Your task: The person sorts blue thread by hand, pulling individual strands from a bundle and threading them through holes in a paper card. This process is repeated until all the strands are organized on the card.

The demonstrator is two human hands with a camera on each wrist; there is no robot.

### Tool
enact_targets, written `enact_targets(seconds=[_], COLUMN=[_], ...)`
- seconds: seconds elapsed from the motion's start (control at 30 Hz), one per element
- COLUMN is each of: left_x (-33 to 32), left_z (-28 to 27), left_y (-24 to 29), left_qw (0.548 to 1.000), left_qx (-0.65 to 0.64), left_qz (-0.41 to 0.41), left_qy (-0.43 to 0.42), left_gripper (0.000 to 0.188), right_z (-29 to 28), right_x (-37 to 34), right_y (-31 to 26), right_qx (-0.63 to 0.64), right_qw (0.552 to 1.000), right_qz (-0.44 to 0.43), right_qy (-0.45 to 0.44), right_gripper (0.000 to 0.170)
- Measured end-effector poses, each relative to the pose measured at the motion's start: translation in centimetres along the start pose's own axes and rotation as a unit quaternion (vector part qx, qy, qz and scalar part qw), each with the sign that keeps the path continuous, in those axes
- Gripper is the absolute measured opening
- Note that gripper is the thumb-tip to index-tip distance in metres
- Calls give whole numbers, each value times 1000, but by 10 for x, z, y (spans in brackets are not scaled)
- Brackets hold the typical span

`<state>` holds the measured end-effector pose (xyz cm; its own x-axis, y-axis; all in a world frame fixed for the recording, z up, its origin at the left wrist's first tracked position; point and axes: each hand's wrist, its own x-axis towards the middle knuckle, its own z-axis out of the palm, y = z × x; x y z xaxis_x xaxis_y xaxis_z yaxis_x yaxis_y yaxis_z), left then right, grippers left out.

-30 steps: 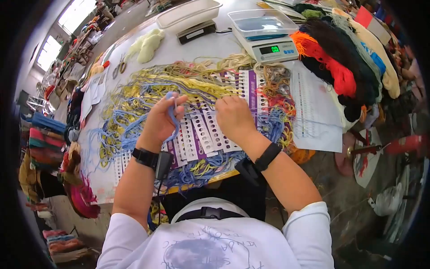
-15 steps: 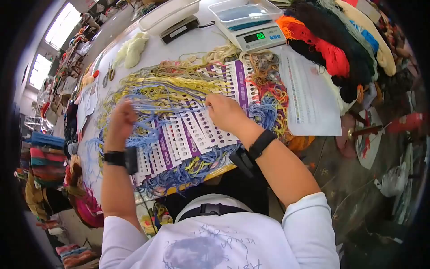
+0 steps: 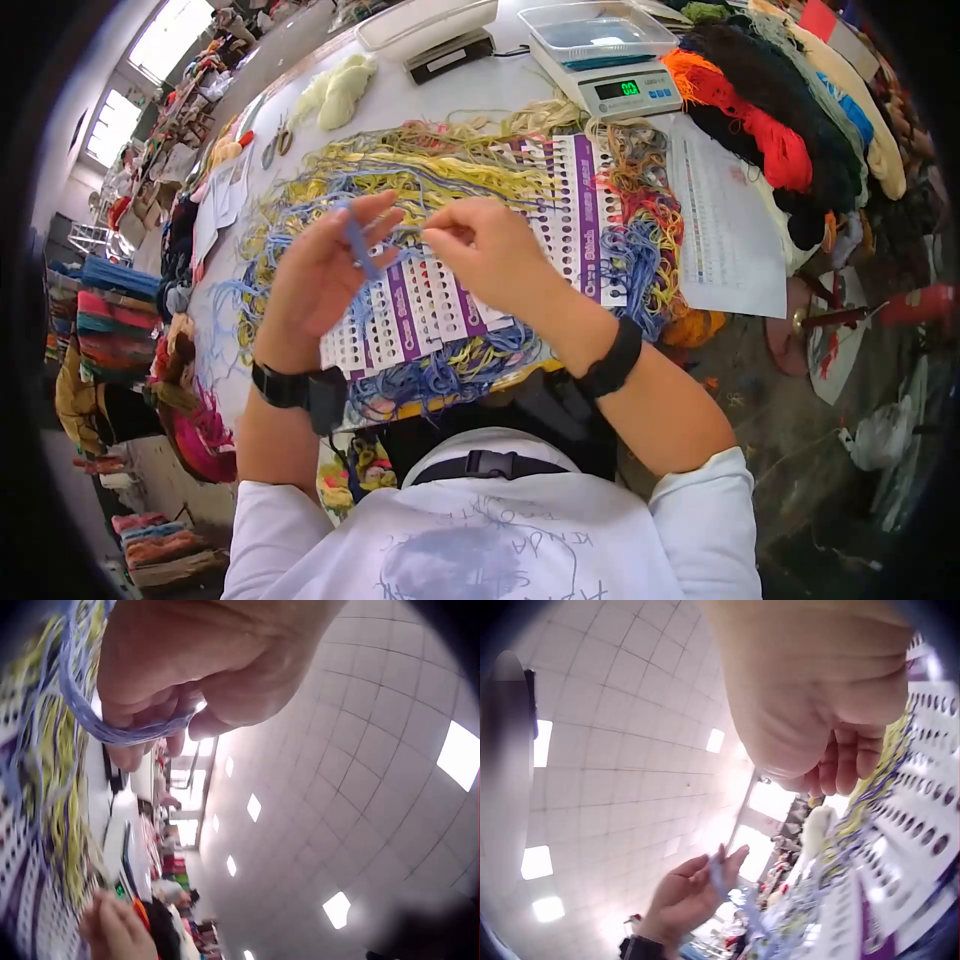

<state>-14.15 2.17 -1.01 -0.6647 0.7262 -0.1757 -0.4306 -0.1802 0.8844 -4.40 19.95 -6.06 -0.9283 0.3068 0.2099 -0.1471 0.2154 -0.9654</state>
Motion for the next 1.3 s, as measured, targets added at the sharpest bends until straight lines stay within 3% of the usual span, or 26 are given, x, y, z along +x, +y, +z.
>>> enact_targets(seconds=[0.03, 0.1, 0.17, 0.43, 0.5, 0.63, 0.87, 0.93, 0.97, 1.0, 1.07, 1.1, 1.13, 1.17, 1.2, 1.23, 1.27, 1.3], left_x=[-4, -7, -10, -19, -19, -21, -23, -22, -19, -16, -9, -8, -8, -9, -16, -24, -33, -54], left_z=[13, 26, 29, 26, 24, 24, 28, 24, 22, 17, -22, -47, -82, -140, -183, -250, -317, -341], left_y=[-7, -19, -27, -32, -33, -34, -45, -46, -45, -43, -34, -24, -10, 7, 21, 31, 41, 59], left_qw=[1000, 1000, 997, 995, 993, 991, 995, 990, 992, 994, 994, 986, 972, 942, 962, 960, 774, 683], left_qx=[3, 4, -50, -86, -115, -124, 74, 122, 98, 73, -95, -110, -127, -321, -235, 188, 564, 665], left_qz=[-12, -24, -36, -20, -28, -39, 50, 54, 44, 34, 50, 80, 111, 91, 128, 186, 213, 214], left_qy=[-7, -15, -49, -35, -9, -12, 33, 52, 63, 73, 29, 98, 165, -12, 48, 91, 191, 213], left_gripper=[42, 44, 46, 43, 32, 32, 27, 25, 22, 21, 16, 15, 14, 9, 13, 13, 15, 9], right_z=[6, 14, 15, 18, 16, 16, 13, 12, 9, 2, -32, -68, -109, -156, -212, -264, -314, -377], right_x=[-3, -7, -10, -22, -24, -25, -32, -32, -32, -32, -33, -35, -40, -53, -68, -90, -116, -152], right_y=[-9, -21, -22, -24, -25, -21, -19, -23, -22, -20, -8, 5, 10, 13, 10, 14, 13, 19], right_qx=[-2, 179, 183, 254, 254, 256, 226, 311, 311, 380, 507, 563, 531, 558, 550, 514, 508, 489], right_qw=[1000, 982, 981, 960, 961, 961, 968, 941, 940, 912, 846, 812, 827, 810, 810, 816, 800, 812], right_qz=[4, 36, 55, 109, 103, 89, 98, 136, 136, 152, 160, 152, 159, 133, 127, 112, 111, 135], right_qy=[-1, -48, -41, -37, -45, -60, -36, 17, 19, 32, 23, -2, 91, 119, 158, 239, 301, 290], right_gripper=[18, 16, 15, 13, 13, 13, 13, 11, 11, 10, 8, 8, 13, 21, 28, 29, 31, 32])
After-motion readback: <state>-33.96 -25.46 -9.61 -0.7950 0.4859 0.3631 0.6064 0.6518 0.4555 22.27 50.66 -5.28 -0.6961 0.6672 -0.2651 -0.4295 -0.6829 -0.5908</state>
